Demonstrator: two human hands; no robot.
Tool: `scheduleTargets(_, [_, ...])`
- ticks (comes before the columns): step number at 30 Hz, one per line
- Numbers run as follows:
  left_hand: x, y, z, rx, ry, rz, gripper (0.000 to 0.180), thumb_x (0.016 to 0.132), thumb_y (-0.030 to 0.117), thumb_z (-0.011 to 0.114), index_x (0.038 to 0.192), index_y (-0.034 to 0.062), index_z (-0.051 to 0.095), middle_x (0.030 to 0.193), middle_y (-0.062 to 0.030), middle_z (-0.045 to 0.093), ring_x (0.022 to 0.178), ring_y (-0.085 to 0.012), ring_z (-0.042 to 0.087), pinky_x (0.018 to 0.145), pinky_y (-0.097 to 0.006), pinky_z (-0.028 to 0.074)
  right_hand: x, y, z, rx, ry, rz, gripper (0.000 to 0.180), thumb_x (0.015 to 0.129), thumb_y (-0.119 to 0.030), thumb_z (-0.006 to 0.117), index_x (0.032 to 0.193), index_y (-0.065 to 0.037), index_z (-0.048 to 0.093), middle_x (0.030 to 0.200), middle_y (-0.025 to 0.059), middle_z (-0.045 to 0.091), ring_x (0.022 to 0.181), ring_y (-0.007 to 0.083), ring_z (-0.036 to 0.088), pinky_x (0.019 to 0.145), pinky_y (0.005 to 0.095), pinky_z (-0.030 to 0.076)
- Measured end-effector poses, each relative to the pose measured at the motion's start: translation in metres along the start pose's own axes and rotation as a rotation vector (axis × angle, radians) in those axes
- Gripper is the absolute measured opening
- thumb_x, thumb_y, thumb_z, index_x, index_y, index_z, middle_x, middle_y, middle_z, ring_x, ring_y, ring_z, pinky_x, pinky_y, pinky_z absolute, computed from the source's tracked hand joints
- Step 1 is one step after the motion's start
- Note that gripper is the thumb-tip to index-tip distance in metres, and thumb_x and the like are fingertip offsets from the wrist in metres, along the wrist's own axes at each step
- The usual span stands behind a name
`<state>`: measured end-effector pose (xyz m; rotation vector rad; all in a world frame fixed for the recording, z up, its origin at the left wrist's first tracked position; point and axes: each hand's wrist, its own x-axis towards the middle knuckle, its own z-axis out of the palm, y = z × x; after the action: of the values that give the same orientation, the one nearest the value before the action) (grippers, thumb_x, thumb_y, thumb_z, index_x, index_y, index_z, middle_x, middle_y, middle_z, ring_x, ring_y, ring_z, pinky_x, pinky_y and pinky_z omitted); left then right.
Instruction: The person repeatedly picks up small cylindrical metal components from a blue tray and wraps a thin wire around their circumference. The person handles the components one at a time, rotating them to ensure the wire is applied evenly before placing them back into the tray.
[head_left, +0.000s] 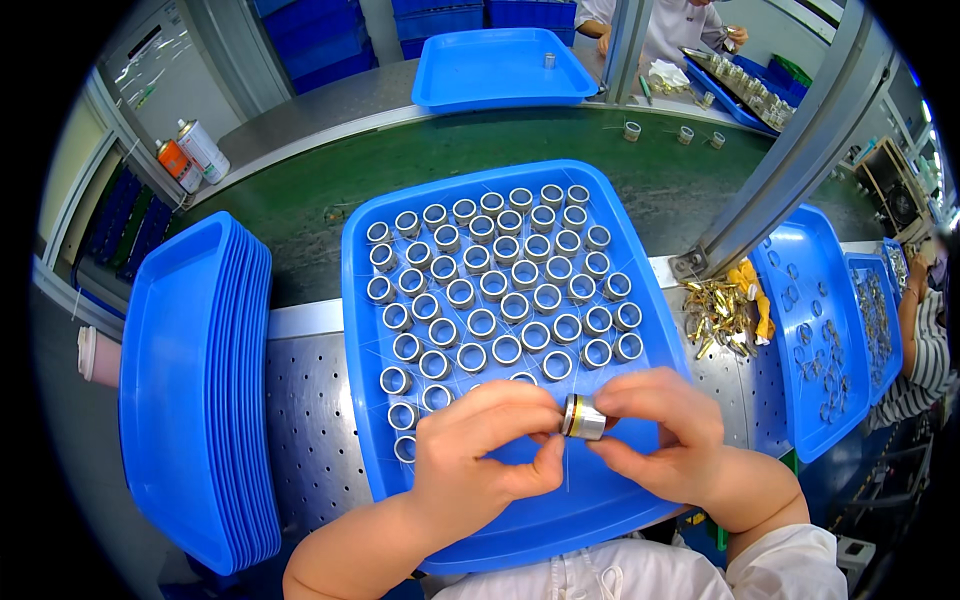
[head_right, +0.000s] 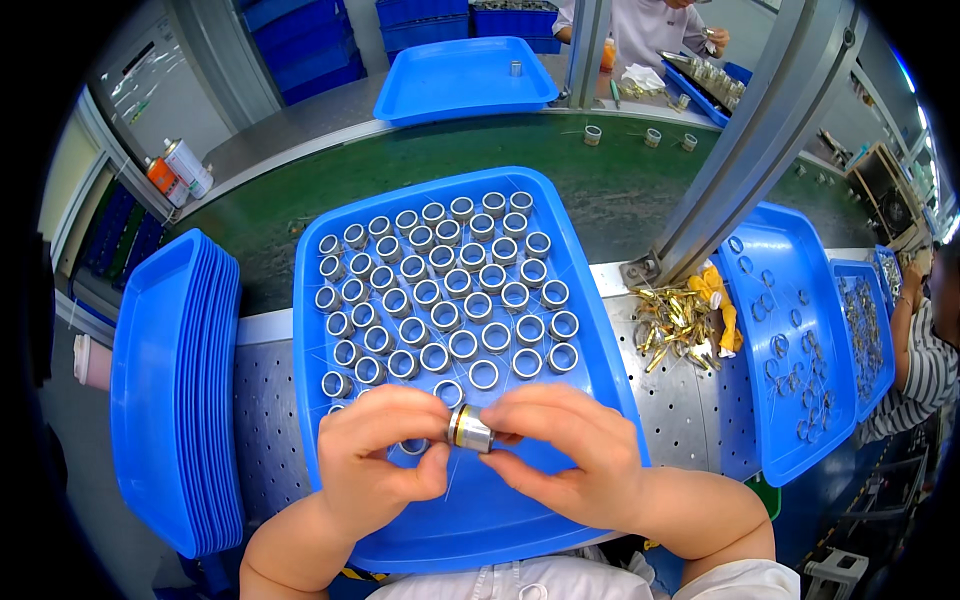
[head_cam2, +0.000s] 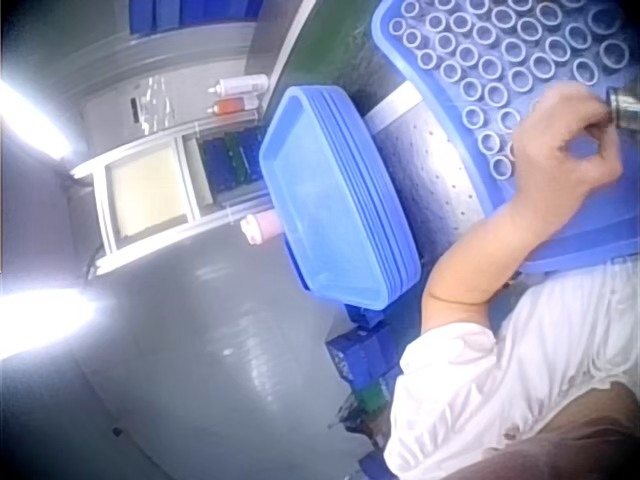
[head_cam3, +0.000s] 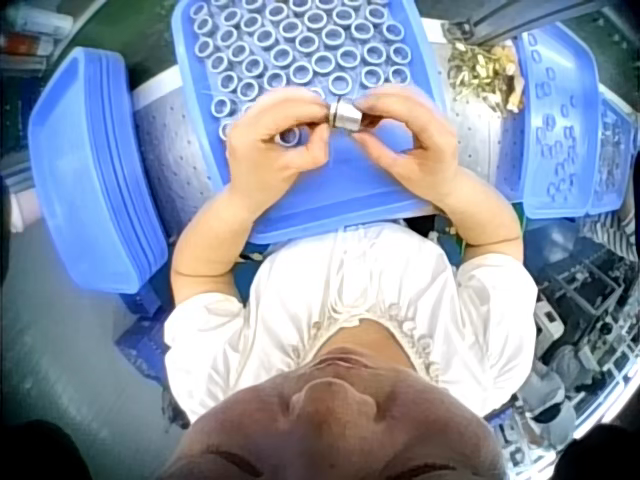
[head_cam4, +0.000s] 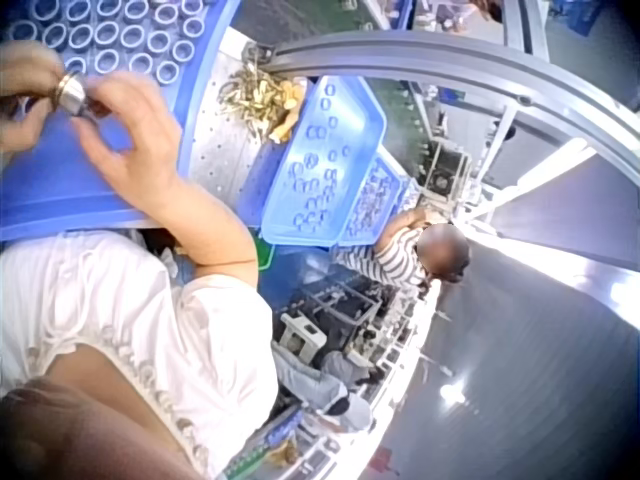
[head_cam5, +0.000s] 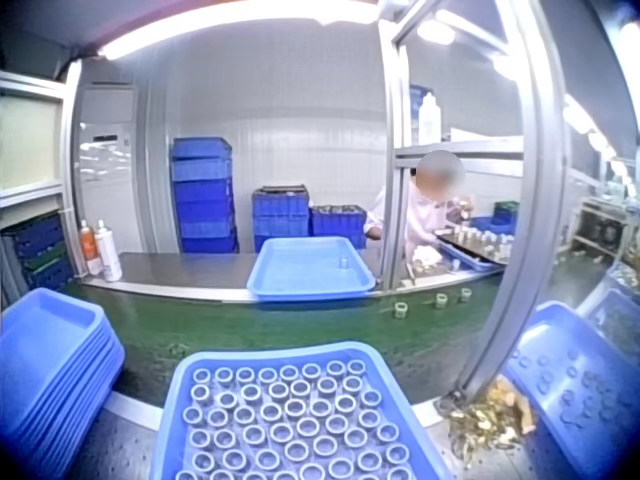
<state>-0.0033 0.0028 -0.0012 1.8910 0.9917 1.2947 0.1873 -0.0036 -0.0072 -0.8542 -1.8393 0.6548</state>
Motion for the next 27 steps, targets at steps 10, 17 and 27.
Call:
scheduleTargets(10, [-0.0006, 0.0, -0.0002, -0.059, -0.025, -0.078, 0.017, 0.061, -0.004, 0.071, 0.076, 0.0021, 0.065, 0.08, -0.0069, 0.064, 0.063, -0.0121, 0.062, 0.055, -0.022, 0.05, 0.001, -0.0015, 0.0007, -0.115, -0.018, -0.149, 0.037, 0.064, 0.003, 0.075, 0.098, -0.006, 0.067, 0.097, 0.011, 0.06, 0.078, 0.02, 0.062, 0.063, 0.0262, 0.053])
scheduleTargets(17, [-0.0029, 0.0004, 0.0001, 0.062, -0.01, 0.047, 0.018, 0.059, -0.003, 0.072, 0.074, 0.0038, 0.064, 0.078, -0.0053, 0.063, 0.061, -0.0129, 0.061, 0.052, -0.022, 0.048, 0.0003, -0.0058, 0.0009, 0.005, -0.01, 0.002, 0.037, 0.062, -0.001, 0.079, 0.097, -0.001, 0.065, 0.096, 0.0115, 0.062, 0.077, 0.0201, 0.063, 0.062, 0.0271, 0.053])
scheduleTargets(27, [-0.0015, -0.0016, 0.0017, -0.139, -0.046, -0.141, 0.02, 0.061, -0.007, 0.07, 0.078, 0.0012, 0.065, 0.082, -0.0072, 0.064, 0.063, -0.0116, 0.064, 0.057, -0.021, 0.052, 0.0017, -0.0001, 0.0007, -0.135, -0.021, -0.199, 0.039, 0.064, 0.005, 0.074, 0.101, -0.005, 0.066, 0.095, 0.011, 0.061, 0.073, 0.0179, 0.063, 0.062, 0.0257, 0.054])
